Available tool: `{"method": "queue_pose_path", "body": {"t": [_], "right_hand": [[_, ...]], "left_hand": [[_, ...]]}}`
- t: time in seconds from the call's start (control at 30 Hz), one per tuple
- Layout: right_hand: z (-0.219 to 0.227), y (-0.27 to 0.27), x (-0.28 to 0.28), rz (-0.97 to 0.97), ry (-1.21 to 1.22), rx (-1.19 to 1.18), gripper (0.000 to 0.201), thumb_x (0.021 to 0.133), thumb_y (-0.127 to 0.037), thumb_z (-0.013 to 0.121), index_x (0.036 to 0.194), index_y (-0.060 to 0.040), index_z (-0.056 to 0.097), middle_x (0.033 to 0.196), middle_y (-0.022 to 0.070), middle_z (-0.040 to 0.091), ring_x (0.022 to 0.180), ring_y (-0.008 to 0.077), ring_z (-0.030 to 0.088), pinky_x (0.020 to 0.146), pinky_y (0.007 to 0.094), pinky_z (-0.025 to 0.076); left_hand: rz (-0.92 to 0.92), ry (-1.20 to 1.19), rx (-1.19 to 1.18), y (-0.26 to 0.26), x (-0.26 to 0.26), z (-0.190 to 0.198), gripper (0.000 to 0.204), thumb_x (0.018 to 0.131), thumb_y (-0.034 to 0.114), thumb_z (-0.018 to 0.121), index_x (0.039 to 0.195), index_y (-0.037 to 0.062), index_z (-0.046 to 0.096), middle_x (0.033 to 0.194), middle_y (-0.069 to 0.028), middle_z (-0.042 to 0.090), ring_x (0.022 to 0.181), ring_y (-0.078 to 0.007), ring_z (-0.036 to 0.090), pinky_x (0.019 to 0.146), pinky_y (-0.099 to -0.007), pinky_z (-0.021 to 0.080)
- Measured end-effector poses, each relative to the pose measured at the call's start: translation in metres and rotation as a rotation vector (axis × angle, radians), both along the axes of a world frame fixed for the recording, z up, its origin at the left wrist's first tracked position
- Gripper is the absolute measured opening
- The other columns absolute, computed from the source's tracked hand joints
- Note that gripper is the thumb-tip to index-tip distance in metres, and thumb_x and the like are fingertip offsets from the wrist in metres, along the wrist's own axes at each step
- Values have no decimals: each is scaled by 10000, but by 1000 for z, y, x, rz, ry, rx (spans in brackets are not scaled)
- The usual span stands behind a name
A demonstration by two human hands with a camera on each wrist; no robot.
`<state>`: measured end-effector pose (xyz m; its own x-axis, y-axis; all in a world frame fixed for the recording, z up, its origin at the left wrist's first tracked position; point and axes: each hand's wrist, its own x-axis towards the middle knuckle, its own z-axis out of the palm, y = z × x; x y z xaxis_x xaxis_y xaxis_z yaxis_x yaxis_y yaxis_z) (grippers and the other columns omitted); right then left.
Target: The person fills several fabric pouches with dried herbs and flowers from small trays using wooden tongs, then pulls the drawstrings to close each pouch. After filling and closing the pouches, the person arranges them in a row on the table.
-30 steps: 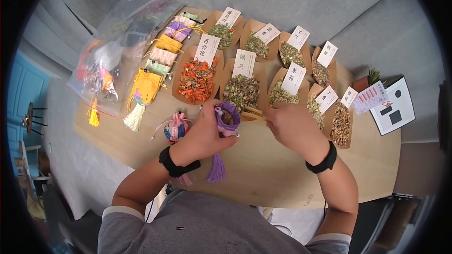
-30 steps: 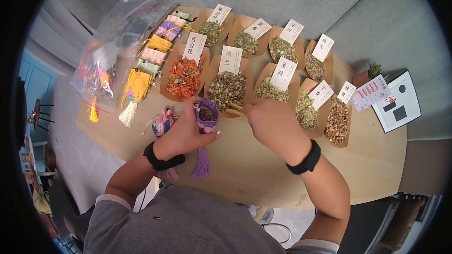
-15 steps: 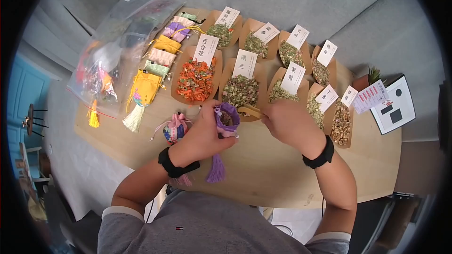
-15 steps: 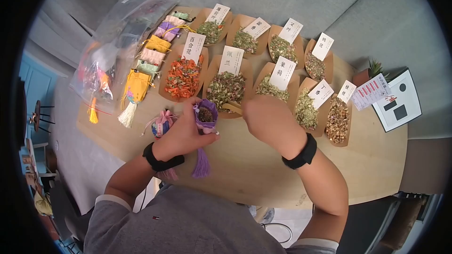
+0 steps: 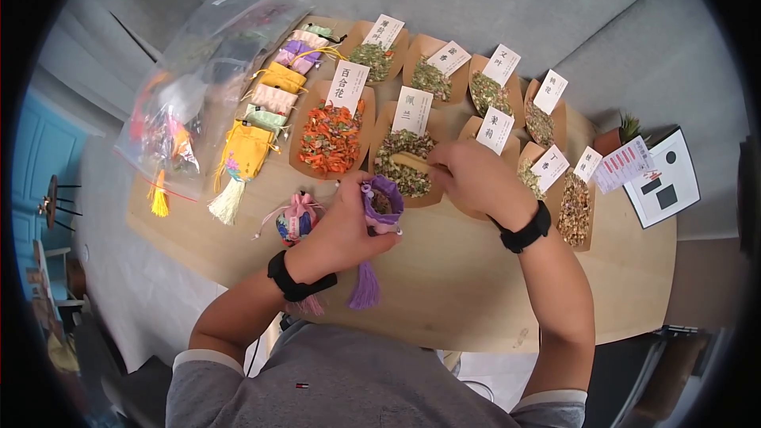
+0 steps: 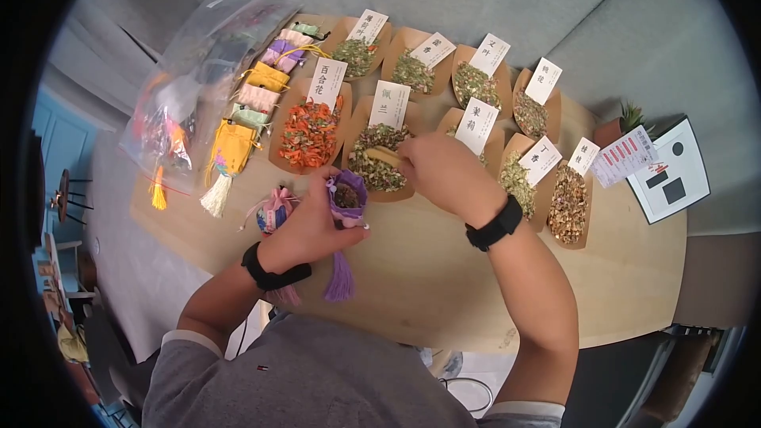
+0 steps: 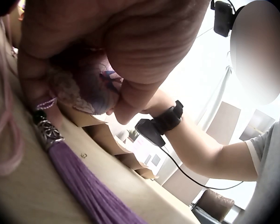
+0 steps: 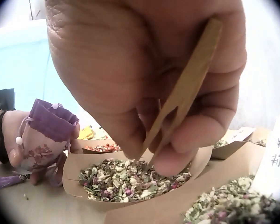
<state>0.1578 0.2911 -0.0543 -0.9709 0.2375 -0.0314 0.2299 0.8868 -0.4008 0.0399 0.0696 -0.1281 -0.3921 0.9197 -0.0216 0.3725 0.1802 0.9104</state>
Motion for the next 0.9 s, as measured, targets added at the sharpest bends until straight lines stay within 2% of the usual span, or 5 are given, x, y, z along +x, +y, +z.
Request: {"method": "queue_pose_path", "body": {"t": [0.27,0.33,0.57,0.73,0.9], "right_hand": [[1,19,12,-135,3,74,184,909,-168,654,959,-5,723,809,214,679,817,406,666,743,501,519],[-1,16,9,-86,-78,33,180,897,-142,686,1002,-6,736,843,210,698,800,389,672,716,456,522],[13,-5,14,-61,-125,-191,179,895,-144,685,989,2,726,851,216,692,829,413,664,761,492,524],[-5,-2,27,121,58,-70,267,845,-96,732,1104,-34,710,997,176,695,909,392,667,783,471,533],[-10,-12,26,64,33,26,177,836,-53,681,1012,-35,693,970,150,678,898,386,672,779,477,540]], "left_hand": [[12,-28,0,2,2,-1,866,795,117,848,1384,-18,228,1173,-151,575,1017,-182,639,870,-326,547],[8,20,11,0,0,-1,870,793,118,851,1384,-17,226,1171,-149,577,1019,-181,638,871,-325,546],[6,-3,-4,1,1,0,873,792,122,855,1383,-17,228,1160,-147,584,1016,-181,641,869,-323,547],[8,-15,-4,1,1,1,873,792,130,855,1383,-21,230,1162,-152,587,1010,-180,645,869,-324,549],[11,-8,-15,1,1,2,888,793,135,854,1395,-26,221,1172,-158,587,1021,-186,646,874,-326,549]]}}
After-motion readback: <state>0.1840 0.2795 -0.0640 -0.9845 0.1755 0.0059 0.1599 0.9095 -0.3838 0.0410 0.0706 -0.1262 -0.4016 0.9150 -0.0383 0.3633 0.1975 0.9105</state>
